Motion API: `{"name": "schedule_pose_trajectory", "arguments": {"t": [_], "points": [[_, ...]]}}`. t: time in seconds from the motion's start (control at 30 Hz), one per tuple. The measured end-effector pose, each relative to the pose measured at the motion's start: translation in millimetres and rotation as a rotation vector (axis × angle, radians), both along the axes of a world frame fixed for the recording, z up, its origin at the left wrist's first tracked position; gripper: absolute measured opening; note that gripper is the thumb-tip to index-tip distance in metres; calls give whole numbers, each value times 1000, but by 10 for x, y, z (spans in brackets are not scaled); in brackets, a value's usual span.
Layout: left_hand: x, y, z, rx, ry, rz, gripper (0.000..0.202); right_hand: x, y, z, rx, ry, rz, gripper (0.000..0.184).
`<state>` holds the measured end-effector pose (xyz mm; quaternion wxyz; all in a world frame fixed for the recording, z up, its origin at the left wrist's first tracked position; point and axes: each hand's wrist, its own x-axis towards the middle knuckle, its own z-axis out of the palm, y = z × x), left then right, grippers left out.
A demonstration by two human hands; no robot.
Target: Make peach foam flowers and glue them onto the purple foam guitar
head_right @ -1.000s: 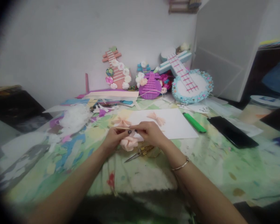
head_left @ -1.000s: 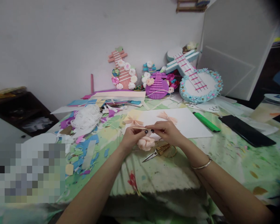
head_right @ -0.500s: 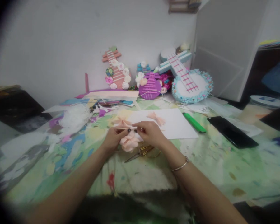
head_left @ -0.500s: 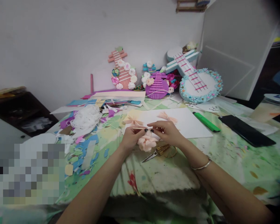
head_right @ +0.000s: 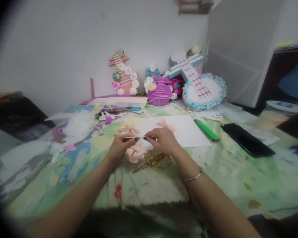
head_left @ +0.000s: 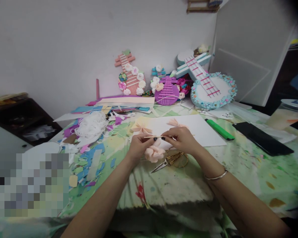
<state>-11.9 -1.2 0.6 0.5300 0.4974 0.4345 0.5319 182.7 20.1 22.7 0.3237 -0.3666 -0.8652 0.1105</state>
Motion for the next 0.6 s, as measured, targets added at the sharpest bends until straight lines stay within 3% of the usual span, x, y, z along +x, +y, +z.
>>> {"name": "schedule_pose_trajectory", "arguments": {"t": [0.3, 0.6], "points": [[0, 3, -11, 62, 82, -9, 27, -51, -31, -40, -118, 104, 102, 36], [12, -11, -1, 52, 29, -26, 27, -29, -4, -64, -54, 75, 128, 36]]}}
